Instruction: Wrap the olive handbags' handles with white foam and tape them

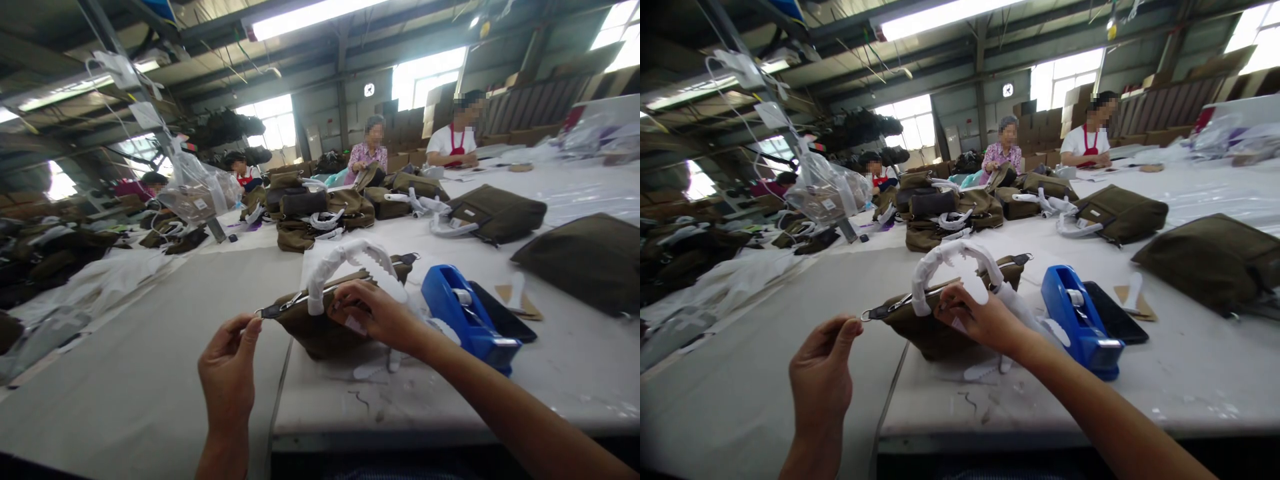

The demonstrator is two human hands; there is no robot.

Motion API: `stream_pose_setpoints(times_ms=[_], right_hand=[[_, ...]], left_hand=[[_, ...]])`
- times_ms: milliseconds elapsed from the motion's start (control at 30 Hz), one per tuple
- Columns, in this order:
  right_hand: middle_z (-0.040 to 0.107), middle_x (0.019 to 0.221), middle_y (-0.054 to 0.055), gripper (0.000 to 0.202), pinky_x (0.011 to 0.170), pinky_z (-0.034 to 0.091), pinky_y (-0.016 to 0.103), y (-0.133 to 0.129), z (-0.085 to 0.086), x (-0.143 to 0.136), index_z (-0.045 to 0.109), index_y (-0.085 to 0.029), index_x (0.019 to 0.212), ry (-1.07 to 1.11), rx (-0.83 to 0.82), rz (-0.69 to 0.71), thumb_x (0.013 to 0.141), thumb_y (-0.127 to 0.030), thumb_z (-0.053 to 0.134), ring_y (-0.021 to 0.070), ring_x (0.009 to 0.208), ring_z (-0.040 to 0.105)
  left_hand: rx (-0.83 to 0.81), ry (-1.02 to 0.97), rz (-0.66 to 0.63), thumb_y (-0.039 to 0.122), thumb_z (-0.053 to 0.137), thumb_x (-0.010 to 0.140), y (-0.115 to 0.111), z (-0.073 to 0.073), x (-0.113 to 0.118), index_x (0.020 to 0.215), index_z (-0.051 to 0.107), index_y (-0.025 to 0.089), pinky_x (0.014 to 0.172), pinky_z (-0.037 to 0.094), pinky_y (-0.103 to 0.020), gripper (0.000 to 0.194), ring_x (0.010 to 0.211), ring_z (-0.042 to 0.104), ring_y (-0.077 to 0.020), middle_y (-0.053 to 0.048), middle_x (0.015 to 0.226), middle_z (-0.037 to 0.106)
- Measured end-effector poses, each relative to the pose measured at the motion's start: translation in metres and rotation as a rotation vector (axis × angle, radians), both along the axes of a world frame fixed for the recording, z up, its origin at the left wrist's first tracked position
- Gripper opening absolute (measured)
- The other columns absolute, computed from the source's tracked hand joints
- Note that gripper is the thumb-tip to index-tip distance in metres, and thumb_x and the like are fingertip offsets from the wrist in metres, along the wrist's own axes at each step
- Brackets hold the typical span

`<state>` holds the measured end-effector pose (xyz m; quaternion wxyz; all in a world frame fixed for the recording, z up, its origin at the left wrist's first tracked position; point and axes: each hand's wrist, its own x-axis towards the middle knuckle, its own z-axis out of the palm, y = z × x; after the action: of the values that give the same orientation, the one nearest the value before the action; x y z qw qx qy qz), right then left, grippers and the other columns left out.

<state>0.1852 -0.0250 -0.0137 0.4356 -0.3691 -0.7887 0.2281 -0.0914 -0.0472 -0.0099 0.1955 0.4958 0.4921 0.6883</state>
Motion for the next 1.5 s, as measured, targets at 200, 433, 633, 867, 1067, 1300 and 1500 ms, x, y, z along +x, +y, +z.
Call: stream_pose_setpoints(times_ms=[200, 433, 633, 867, 1067, 1300, 1500], right_hand=[[0.071, 0.122, 0.004, 0.017, 0.095, 0.055, 0.034, 0.001, -0.011, -0.01, 0.067, -0.027, 0.114, -0.158, 0.153, -0.116, 0.1, -0.024, 0.058, 0.0208, 0.106, 0.069], [0.069, 0.124, 0.006, 0.005, 0.1, 0.048, 0.043, 0.003, -0.009, -0.03, 0.072, -0.026, 0.098, -0.341, 0.411, -0.423, 0.096, -0.029, 0.069, 0.0279, 0.116, 0.063], [0.074, 0.102, 0.005, 0.007, 0.086, 0.051, 0.036, 0.012, -0.008, -0.037, 0.072, -0.023, 0.1, -0.432, 0.423, -0.388, 0.098, -0.023, 0.066, 0.0237, 0.095, 0.065], [0.069, 0.094, 0.008, 0.008, 0.088, 0.05, 0.037, 0.023, -0.005, -0.041, 0.069, -0.018, 0.093, -0.479, 0.306, -0.347, 0.097, -0.018, 0.062, 0.0267, 0.097, 0.063], [0.068, 0.096, 0.004, 0.011, 0.081, 0.051, 0.032, 0.014, -0.005, -0.034, 0.06, -0.021, 0.099, -0.057, 0.1, -0.305, 0.102, -0.022, 0.05, 0.0202, 0.088, 0.064], [0.069, 0.083, 0.0, 0.029, 0.072, 0.056, 0.03, 0.004, -0.004, -0.028, 0.065, -0.021, 0.093, 0.495, -0.417, -0.049, 0.091, -0.05, 0.066, 0.0171, 0.074, 0.065], [0.07, 0.081, -0.001, 0.027, 0.075, 0.057, 0.029, 0.003, -0.003, -0.031, 0.067, -0.022, 0.091, 0.553, -0.379, -0.091, 0.083, -0.047, 0.077, 0.0164, 0.076, 0.067]], left_hand=[[0.161, -0.095, -0.335, 0.031, 0.08, 0.086, 0.0, -0.009, 0.034, 0.082, 0.074, 0.021, 0.095, 0.053, -0.028, 0.012, 0.1, 0.066, -0.0159, -0.002, 0.102, 0.071], [-0.012, 0.124, -0.449, 0.032, 0.071, 0.093, -0.002, -0.008, 0.062, 0.094, 0.076, 0.022, 0.083, 0.057, -0.025, 0.011, 0.083, 0.071, -0.0157, -0.001, 0.083, 0.076], [-0.01, 0.215, -0.404, 0.032, 0.07, 0.094, 0.003, -0.01, 0.064, 0.101, 0.079, 0.023, 0.077, 0.056, -0.022, 0.014, 0.079, 0.068, -0.0135, -0.001, 0.091, 0.076], [0.058, 0.286, -0.385, 0.026, 0.069, 0.095, 0.007, -0.01, 0.064, 0.101, 0.078, 0.025, 0.091, 0.054, -0.024, 0.011, 0.098, 0.068, -0.0149, -0.001, 0.101, 0.075], [0.05, 0.284, -0.358, 0.026, 0.069, 0.095, 0.009, -0.01, 0.069, 0.099, 0.077, 0.024, 0.092, 0.053, -0.025, 0.009, 0.097, 0.069, -0.0157, -0.001, 0.1, 0.075], [0.076, 0.328, -0.329, 0.026, 0.069, 0.095, 0.011, -0.008, 0.075, 0.097, 0.078, 0.024, 0.088, 0.053, -0.023, 0.009, 0.093, 0.069, -0.0144, 0.0, 0.095, 0.074], [0.089, 0.375, -0.316, 0.023, 0.069, 0.094, 0.009, -0.006, 0.078, 0.102, 0.078, 0.024, 0.087, 0.053, -0.022, 0.011, 0.092, 0.069, -0.0137, 0.0, 0.096, 0.073]])
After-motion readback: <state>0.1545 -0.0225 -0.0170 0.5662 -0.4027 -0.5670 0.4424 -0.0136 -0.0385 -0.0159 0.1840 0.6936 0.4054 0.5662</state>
